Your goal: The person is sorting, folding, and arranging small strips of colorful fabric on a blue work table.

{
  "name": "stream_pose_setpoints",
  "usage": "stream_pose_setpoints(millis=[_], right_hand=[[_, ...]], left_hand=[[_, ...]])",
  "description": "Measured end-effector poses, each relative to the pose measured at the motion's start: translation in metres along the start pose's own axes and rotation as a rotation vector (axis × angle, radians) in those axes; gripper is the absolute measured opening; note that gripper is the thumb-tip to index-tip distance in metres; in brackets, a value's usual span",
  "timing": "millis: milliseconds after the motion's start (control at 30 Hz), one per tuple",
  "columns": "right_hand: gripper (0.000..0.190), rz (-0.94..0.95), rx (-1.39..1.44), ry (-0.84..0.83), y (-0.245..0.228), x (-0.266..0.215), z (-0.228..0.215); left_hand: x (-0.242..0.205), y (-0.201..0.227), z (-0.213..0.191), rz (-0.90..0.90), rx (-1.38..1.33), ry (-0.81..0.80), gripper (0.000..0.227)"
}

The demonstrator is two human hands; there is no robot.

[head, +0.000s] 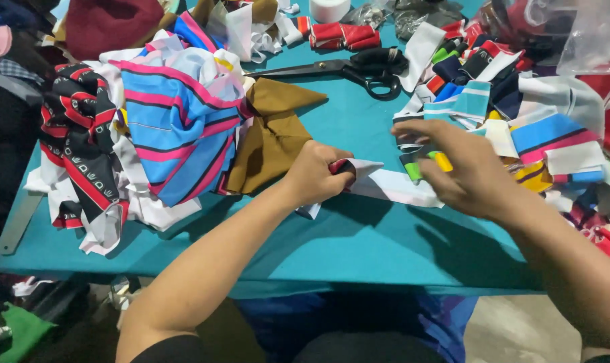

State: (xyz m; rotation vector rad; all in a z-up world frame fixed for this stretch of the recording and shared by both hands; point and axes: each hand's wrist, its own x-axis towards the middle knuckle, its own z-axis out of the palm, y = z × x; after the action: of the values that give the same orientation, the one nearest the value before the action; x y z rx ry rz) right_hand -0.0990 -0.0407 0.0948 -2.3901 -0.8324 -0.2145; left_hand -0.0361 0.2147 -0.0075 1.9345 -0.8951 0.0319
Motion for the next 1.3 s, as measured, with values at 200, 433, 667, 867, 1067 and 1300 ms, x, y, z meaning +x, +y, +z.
stream_pose_setpoints(millis=[200, 433, 667, 867, 1067, 1300], right_hand=[[0.083, 0.262, 0.463, -0.010, -0.011, 0.005, 0.073], [0.058, 0.393, 0.651, 0.033, 0.000, 0.001, 0.076], [0.052, 0.445, 0.693, 0.023, 0.022, 0.002, 0.064], [0.037, 0.259, 0.213, 0.191, 0.043, -0.003, 0.059], [0.042, 0.277, 0.102, 0.413, 0.062, -0.013, 0.038], [0.039, 0.194, 0.222, 0.473, 0.043, -0.012, 0.031]], left_hand=[[-0.001, 0.011, 0.007, 0.097, -0.061, 0.104, 0.020], [0.004, 0.031, -0.001, 0.011, -0.180, 0.081, 0.027], [0.004, 0.043, -0.006, -0.006, -0.345, 0.035, 0.022], [0.010, 0.033, -0.026, -0.049, -0.307, 0.171, 0.018], [0.008, 0.029, -0.032, 0.004, -0.181, 0.202, 0.016], [0.012, 0.023, -0.001, 0.309, 0.269, 0.138, 0.031]])
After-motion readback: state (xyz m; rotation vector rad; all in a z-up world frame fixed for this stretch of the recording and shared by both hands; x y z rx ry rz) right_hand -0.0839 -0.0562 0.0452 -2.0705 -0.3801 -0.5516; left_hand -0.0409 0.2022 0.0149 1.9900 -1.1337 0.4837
